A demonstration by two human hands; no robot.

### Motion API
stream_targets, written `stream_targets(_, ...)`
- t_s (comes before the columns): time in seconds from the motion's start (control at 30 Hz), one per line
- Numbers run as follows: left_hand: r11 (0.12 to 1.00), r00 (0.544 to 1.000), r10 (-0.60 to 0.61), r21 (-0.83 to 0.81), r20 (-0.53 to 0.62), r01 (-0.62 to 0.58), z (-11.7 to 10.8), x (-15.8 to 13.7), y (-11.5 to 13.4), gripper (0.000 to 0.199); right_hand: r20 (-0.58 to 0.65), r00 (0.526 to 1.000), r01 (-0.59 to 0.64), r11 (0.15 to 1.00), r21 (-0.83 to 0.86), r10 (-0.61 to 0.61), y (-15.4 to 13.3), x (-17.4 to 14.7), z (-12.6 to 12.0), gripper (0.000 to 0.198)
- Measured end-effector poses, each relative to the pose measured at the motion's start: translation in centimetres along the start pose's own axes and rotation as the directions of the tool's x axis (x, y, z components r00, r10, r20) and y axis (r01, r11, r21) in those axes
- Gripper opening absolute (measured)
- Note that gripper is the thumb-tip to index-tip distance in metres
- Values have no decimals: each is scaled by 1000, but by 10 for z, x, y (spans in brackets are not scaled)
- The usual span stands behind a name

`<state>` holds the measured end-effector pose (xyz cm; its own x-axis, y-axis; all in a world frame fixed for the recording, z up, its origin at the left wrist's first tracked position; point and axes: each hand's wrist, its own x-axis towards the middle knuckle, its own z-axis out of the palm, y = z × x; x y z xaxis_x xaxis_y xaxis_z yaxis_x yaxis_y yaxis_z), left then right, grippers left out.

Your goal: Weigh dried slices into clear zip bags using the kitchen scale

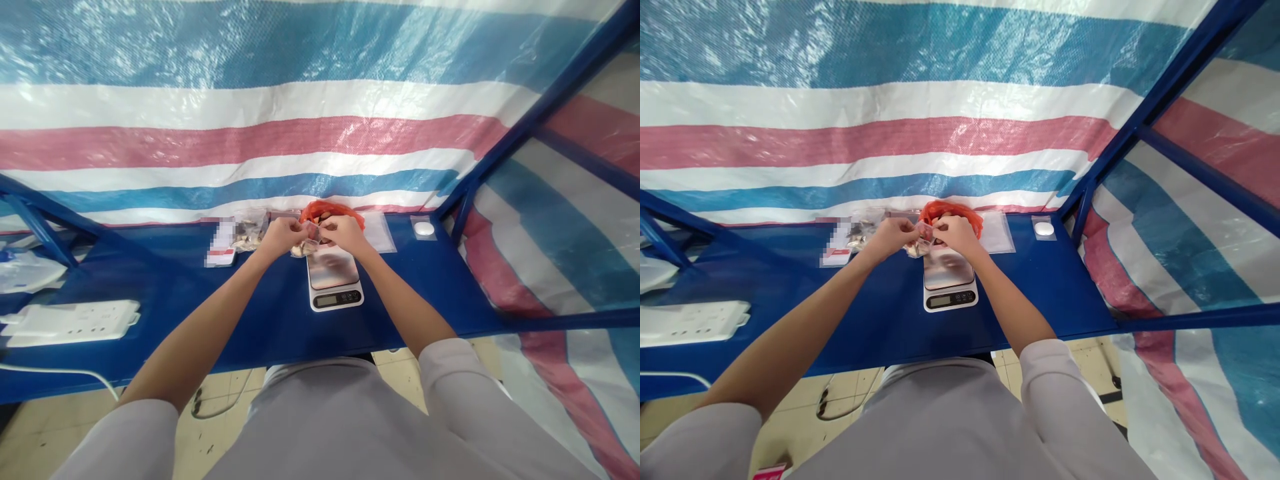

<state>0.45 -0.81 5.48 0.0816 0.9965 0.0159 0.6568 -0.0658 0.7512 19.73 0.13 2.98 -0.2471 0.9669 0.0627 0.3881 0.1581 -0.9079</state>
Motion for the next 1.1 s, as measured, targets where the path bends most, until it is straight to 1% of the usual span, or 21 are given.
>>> stream_targets(0.07,998,1000,12,65,-22,-11,-11,-3,2,37,-27,999,-27,999,23,28,0,-1,-2,8)
stream_targets(0.13,993,999,38,117,-24,-35,-21,-6,4,37,-19,999,-42,997,59,44,-3,-2,-4,4)
stream_targets(0.27,977,995,102,189,1,-100,-37,-10,9,32,19,1000,-9,996,84,8,-11,-5,-7,5)
stream_targets(0.4,971,994,97,214,43,-104,-45,-14,13,24,46,998,40,994,97,-44,-14,-6,-7,9)
stream_targets(0.5,976,993,87,194,84,-102,-45,-15,9,21,93,993,63,993,99,-73,-9,-4,-5,12)
stream_targets(0.57,982,984,120,127,130,-136,-44,-13,3,31,103,990,89,993,78,-97,-5,-3,-5,14)
stream_targets(0.63,984,962,162,38,219,-174,-42,-10,-5,49,106,988,106,993,56,-112,-2,-2,-6,16)
stream_targets(0.7,984,937,174,-21,304,-176,-39,-7,-13,65,117,985,120,992,49,-125,-2,-2,-9,18)
stream_targets(0.8,989,925,135,0,355,-145,-34,0,-24,83,114,981,155,987,36,-158,-2,-1,-15,20)
stream_targets(0.87,988,911,115,50,397,-146,-31,4,-30,89,108,980,161,986,49,-165,0,0,-18,22)
stream_targets(0.93,983,878,116,71,465,-167,-28,7,-34,84,104,981,157,983,94,-167,4,1,-20,24)
stream_targets(1.0,980,846,135,57,516,-191,-26,9,-37,72,93,981,159,978,133,-172,7,2,-21,26)
stream_targets(1.07,977,829,148,52,539,-208,-26,10,-37,61,79,983,151,977,154,-164,10,3,-22,27)
stream_targets(1.1,975,828,147,61,541,-213,-26,10,-37,57,70,985,142,977,160,-155,11,3,-22,27)
